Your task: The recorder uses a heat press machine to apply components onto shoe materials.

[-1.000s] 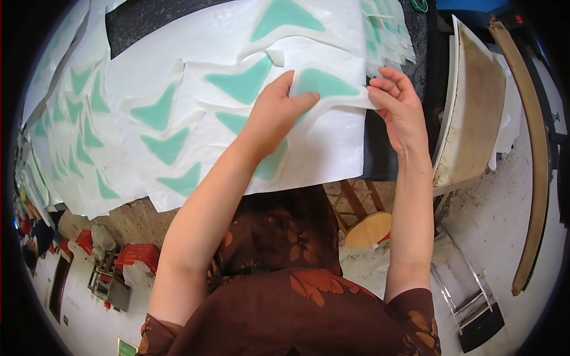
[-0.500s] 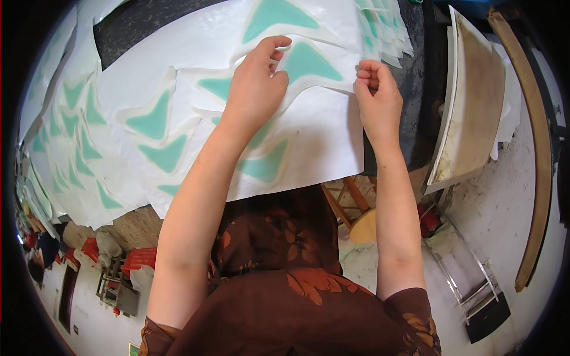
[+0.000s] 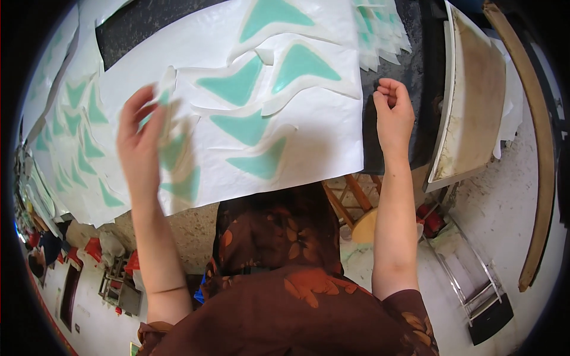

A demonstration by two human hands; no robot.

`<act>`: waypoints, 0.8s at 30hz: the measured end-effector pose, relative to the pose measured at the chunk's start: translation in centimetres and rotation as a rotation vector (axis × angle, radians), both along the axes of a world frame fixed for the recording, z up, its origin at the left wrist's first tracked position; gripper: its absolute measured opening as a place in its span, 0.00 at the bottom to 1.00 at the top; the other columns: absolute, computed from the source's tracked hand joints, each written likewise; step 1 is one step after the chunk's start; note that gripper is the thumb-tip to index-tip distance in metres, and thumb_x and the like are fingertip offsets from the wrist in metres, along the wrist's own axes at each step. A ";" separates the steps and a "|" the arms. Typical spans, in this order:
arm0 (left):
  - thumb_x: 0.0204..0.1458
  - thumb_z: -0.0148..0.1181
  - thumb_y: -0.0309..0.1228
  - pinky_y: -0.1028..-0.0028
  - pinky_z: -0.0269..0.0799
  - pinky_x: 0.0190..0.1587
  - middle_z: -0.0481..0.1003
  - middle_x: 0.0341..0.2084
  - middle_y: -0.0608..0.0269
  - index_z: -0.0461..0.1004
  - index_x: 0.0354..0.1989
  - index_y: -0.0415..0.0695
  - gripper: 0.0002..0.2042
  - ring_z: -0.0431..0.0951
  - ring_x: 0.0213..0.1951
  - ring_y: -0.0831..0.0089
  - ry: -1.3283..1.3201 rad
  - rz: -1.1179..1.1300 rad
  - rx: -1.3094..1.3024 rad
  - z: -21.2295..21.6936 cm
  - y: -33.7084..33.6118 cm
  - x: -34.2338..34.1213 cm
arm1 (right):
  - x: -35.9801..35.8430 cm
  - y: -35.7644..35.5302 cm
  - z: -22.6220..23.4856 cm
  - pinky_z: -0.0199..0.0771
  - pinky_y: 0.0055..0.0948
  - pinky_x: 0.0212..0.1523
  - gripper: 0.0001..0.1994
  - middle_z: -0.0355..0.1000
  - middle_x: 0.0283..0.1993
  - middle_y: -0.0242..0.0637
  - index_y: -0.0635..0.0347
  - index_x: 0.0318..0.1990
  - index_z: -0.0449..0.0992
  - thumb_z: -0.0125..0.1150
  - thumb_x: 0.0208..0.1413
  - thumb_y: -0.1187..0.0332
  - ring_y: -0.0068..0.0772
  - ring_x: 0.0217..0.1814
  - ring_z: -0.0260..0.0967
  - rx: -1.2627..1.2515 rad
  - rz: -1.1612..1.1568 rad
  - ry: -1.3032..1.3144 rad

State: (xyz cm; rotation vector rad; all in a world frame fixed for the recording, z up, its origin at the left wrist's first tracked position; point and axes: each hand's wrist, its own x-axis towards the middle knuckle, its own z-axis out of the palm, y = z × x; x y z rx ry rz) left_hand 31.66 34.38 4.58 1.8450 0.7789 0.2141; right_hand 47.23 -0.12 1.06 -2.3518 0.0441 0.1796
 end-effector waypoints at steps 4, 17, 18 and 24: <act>0.57 0.58 0.28 0.76 0.68 0.50 0.74 0.46 0.64 0.73 0.52 0.44 0.14 0.72 0.47 0.75 0.137 0.238 0.167 0.7 5.5 -7.8 | 0.0 1.3 0.5 0.70 0.21 0.36 0.06 0.70 0.30 0.29 0.62 0.38 0.74 0.61 0.53 0.72 0.20 0.31 0.66 0.100 -0.054 0.063; 0.56 0.58 0.24 0.79 0.67 0.45 0.73 0.38 0.68 0.75 0.45 0.41 0.10 0.71 0.40 0.80 0.186 0.013 -0.091 0.2 -0.5 -7.9 | -3.7 8.6 0.3 0.63 0.39 0.49 0.12 0.71 0.40 0.34 0.55 0.39 0.77 0.52 0.47 0.79 0.42 0.45 0.67 -0.137 0.751 -0.242; 0.56 0.58 0.24 0.79 0.67 0.45 0.73 0.38 0.68 0.75 0.45 0.41 0.10 0.71 0.40 0.80 0.183 0.014 -0.091 0.0 0.2 -8.4 | -3.7 8.7 0.2 0.61 0.39 0.51 0.12 0.71 0.41 0.34 0.55 0.40 0.77 0.52 0.48 0.78 0.41 0.45 0.67 -0.137 0.743 -0.220; 0.56 0.57 0.25 0.81 0.64 0.48 0.73 0.39 0.70 0.74 0.47 0.40 0.10 0.69 0.41 0.81 0.180 0.274 -0.227 0.0 4.1 -11.7 | -2.9 9.4 -0.3 0.63 0.40 0.50 0.14 0.70 0.42 0.36 0.55 0.43 0.75 0.51 0.49 0.78 0.43 0.46 0.67 -0.214 0.717 -0.278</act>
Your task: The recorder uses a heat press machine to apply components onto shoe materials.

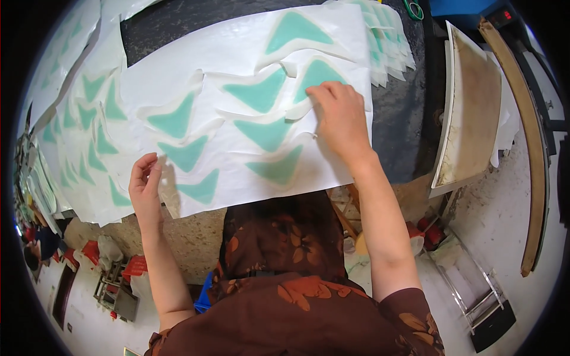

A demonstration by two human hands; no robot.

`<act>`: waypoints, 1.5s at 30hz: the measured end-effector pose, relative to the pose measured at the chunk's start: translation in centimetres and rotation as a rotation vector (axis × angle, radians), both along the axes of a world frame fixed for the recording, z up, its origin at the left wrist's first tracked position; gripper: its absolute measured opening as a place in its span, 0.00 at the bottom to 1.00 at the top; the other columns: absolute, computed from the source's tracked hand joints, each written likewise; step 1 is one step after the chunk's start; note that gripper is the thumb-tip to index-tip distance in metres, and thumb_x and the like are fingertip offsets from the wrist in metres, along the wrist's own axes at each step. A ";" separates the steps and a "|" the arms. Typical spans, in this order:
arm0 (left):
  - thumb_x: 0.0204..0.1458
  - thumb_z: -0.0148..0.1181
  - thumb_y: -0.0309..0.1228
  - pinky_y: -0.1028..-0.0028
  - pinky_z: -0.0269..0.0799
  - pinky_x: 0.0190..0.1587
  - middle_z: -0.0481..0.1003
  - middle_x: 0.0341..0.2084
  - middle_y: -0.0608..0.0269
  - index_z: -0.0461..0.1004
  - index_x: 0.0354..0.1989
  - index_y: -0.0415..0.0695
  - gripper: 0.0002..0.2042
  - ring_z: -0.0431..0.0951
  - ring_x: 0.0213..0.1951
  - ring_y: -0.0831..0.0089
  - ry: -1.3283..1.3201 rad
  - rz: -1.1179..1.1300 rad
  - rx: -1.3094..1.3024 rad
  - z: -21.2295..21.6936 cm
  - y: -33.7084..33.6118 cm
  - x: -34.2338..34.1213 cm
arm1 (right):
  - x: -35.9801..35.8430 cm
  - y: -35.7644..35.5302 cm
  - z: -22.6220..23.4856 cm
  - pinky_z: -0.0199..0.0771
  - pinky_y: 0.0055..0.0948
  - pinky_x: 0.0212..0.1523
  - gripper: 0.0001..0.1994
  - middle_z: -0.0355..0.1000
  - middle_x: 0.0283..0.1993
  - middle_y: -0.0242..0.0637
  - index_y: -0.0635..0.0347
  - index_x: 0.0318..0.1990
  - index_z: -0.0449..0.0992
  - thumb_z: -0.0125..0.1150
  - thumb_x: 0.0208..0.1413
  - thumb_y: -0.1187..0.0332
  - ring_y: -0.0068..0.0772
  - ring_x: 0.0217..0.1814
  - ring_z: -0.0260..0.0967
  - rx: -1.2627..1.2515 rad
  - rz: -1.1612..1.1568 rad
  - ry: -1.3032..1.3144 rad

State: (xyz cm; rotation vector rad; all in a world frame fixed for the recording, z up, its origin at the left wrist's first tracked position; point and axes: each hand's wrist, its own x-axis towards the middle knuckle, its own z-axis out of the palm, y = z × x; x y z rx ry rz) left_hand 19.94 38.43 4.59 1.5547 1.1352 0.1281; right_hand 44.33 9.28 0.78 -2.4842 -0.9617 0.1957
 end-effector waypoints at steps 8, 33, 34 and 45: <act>0.56 0.57 0.25 0.80 0.64 0.47 0.73 0.39 0.70 0.74 0.47 0.41 0.10 0.69 0.42 0.81 -0.003 0.030 -0.017 -0.3 0.7 -1.3 | 5.8 1.9 -0.9 0.66 0.42 0.45 0.13 0.72 0.40 0.36 0.51 0.42 0.77 0.54 0.49 0.77 0.43 0.43 0.68 0.059 -0.020 -0.142; 0.52 0.62 0.30 0.78 0.66 0.34 0.71 0.32 0.67 0.67 0.53 0.37 0.20 0.69 0.32 0.81 0.164 0.074 -0.272 -3.0 4.8 -3.3 | 1.4 -7.9 0.0 0.59 0.17 0.36 0.09 0.65 0.30 0.22 0.62 0.41 0.74 0.61 0.57 0.67 0.15 0.32 0.58 0.372 -0.854 0.757; 0.52 0.62 0.30 0.78 0.66 0.34 0.71 0.32 0.67 0.67 0.53 0.37 0.20 0.69 0.32 0.81 0.156 0.080 -0.260 -2.8 5.1 -3.5 | 1.4 -7.5 0.6 0.60 0.17 0.36 0.09 0.66 0.32 0.22 0.61 0.40 0.74 0.59 0.58 0.66 0.15 0.33 0.59 0.405 -0.830 0.837; 0.55 0.51 0.19 0.78 0.68 0.48 0.74 0.43 0.62 0.67 0.51 0.35 0.15 0.73 0.45 0.77 -0.154 -0.022 -0.278 -2.9 3.7 -4.6 | 0.8 -7.3 2.4 0.64 0.17 0.44 0.10 0.72 0.36 0.25 0.65 0.44 0.75 0.56 0.59 0.70 0.16 0.39 0.64 0.430 -0.615 0.622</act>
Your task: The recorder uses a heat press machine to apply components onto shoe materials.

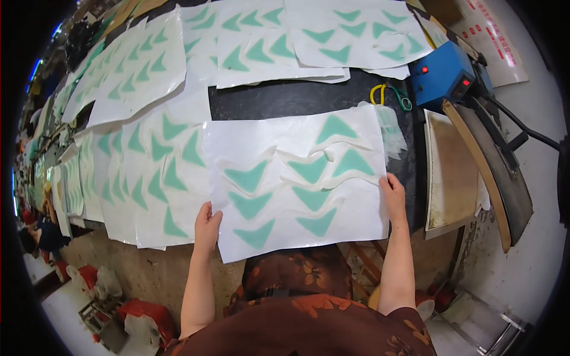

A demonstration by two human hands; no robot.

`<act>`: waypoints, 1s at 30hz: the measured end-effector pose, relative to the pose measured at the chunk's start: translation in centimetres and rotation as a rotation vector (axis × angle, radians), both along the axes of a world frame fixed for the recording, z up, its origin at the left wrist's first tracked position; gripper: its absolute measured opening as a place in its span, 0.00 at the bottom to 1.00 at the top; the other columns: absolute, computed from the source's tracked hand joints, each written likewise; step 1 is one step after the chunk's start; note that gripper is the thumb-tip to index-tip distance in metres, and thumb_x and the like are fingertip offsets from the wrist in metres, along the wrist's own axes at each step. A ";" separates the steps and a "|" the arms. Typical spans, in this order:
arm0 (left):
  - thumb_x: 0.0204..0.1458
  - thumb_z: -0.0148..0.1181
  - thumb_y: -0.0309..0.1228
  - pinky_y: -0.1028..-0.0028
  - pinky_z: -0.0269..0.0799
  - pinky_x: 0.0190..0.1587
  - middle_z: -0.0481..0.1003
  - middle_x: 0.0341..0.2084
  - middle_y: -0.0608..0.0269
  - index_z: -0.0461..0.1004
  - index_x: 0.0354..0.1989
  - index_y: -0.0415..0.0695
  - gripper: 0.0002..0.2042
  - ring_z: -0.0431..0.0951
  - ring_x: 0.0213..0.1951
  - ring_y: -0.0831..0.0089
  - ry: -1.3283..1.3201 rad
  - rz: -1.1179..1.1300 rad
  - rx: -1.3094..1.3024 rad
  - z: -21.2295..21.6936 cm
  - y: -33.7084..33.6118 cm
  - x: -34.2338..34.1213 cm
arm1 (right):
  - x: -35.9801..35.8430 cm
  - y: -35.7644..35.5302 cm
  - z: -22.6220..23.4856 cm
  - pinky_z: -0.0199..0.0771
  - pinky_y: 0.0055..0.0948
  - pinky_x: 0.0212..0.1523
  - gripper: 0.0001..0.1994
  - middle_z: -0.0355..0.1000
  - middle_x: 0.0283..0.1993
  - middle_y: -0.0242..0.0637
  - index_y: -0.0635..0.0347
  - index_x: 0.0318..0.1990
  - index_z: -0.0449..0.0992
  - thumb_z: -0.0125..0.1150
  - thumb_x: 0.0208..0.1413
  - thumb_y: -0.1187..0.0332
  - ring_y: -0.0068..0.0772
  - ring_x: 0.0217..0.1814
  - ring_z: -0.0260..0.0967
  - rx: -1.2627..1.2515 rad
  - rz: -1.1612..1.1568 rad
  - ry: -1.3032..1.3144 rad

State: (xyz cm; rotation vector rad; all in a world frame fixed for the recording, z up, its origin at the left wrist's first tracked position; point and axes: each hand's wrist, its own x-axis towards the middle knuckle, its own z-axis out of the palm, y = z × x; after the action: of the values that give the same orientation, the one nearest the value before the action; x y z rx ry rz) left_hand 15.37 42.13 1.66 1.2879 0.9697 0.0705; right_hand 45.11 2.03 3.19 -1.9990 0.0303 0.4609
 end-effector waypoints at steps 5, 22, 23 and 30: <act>0.57 0.51 0.19 0.80 0.67 0.47 0.74 0.43 0.64 0.67 0.51 0.36 0.13 0.72 0.44 0.80 -0.093 0.023 -0.012 4.0 -0.1 1.1 | -0.2 0.2 2.3 0.64 0.17 0.45 0.11 0.71 0.40 0.25 0.65 0.46 0.74 0.54 0.60 0.70 0.15 0.42 0.64 0.100 -0.058 0.012; 0.56 0.53 0.19 0.79 0.67 0.50 0.72 0.44 0.66 0.66 0.54 0.35 0.17 0.71 0.45 0.80 -0.256 -0.007 0.017 11.5 5.1 5.6 | 2.9 1.0 5.3 0.68 0.19 0.46 0.12 0.73 0.43 0.28 0.62 0.51 0.71 0.53 0.61 0.72 0.18 0.44 0.69 0.524 -0.131 0.097; 0.57 0.51 0.18 0.78 0.66 0.53 0.72 0.47 0.64 0.65 0.55 0.34 0.17 0.71 0.47 0.79 -0.235 0.049 0.092 10.9 5.6 5.6 | 2.8 0.7 4.9 0.68 0.19 0.45 0.12 0.73 0.43 0.28 0.62 0.51 0.72 0.53 0.61 0.71 0.18 0.43 0.69 0.497 -0.141 0.057; 0.58 0.50 0.19 0.78 0.64 0.55 0.69 0.49 0.63 0.64 0.56 0.35 0.17 0.69 0.51 0.77 -0.272 -0.149 0.107 12.2 5.2 8.1 | -1.7 -2.5 7.9 0.66 0.18 0.46 0.12 0.72 0.43 0.27 0.62 0.51 0.72 0.52 0.63 0.69 0.15 0.43 0.66 0.451 -0.191 -0.007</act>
State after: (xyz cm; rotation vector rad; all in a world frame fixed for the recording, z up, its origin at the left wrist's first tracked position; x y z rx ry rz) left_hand 23.50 47.30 13.83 1.4036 0.6427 0.1797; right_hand 43.37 -0.44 11.10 -1.5373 0.1026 0.3053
